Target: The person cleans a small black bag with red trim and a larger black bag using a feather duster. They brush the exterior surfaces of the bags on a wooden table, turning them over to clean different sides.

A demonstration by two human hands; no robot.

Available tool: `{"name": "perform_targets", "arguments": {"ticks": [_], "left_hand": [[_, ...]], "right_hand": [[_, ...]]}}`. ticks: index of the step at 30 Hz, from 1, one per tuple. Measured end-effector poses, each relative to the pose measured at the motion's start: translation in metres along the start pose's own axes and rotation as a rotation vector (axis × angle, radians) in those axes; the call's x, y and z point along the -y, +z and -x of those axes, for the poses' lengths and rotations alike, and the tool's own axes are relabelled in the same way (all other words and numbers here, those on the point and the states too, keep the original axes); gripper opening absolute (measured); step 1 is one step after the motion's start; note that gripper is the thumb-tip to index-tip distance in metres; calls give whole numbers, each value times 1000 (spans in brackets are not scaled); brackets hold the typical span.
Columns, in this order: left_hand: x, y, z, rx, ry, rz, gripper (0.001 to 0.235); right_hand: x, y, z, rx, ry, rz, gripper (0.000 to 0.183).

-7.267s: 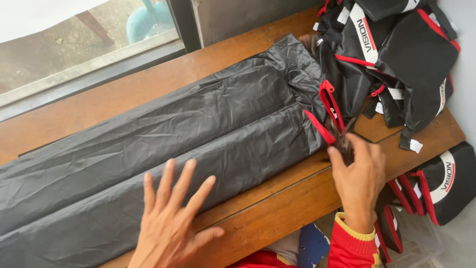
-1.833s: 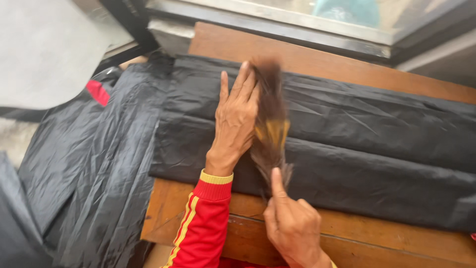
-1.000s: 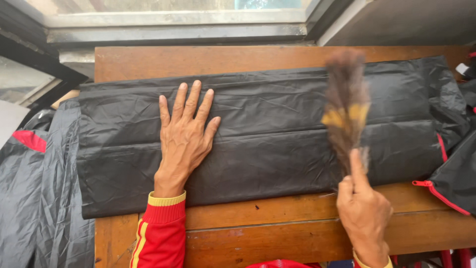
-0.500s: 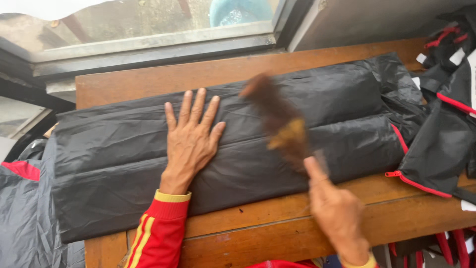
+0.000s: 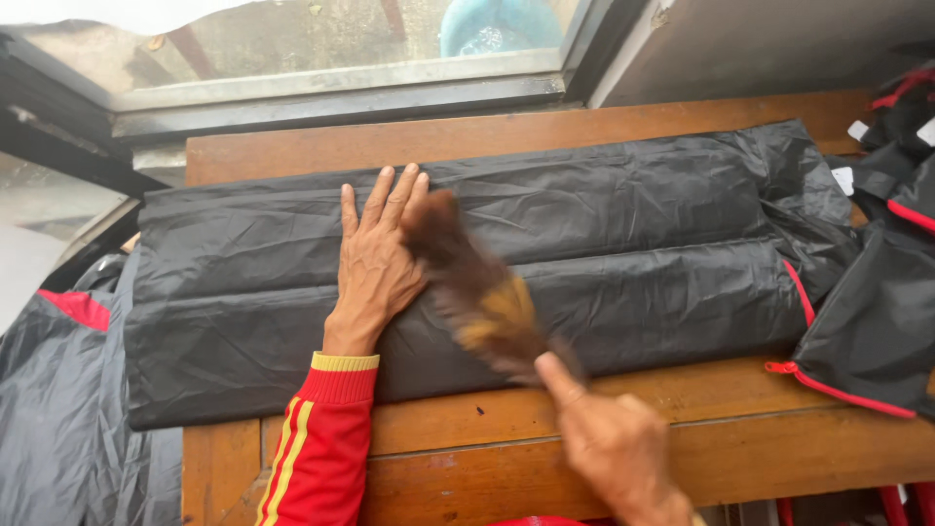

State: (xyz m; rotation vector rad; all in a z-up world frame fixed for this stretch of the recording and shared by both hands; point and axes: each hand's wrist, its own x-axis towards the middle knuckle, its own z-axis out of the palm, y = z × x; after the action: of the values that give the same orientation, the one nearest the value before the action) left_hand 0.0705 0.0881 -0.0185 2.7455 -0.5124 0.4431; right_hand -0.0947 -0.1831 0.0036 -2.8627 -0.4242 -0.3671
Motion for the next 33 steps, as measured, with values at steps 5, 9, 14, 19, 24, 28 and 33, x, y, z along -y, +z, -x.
{"name": "perform_targets", "arguments": {"ticks": [5, 9, 14, 19, 24, 28, 33], "left_hand": [[-3, 1, -1, -47, 15, -48, 56], [-4, 1, -4, -89, 32, -83, 54], [-2, 0, -2, -71, 23, -84, 54], [-2, -2, -4, -55, 30, -75, 54], [-3, -2, -5, -58, 32, -62, 55], [-3, -2, -6, -61, 30, -57, 55], [-4, -2, -4, -101, 11, -16, 53]], "right_hand": [[-86, -11, 7, 17, 470, 497, 38], [-95, -18, 4, -55, 566, 435, 39], [-24, -16, 3, -139, 99, 195, 36], [-42, -1, 36, -56, 124, 236, 34], [-140, -20, 60, -6, 538, 580, 38], [-198, -33, 61, -192, 544, 392, 35], [-132, -59, 29, -301, 393, 169, 30]]}}
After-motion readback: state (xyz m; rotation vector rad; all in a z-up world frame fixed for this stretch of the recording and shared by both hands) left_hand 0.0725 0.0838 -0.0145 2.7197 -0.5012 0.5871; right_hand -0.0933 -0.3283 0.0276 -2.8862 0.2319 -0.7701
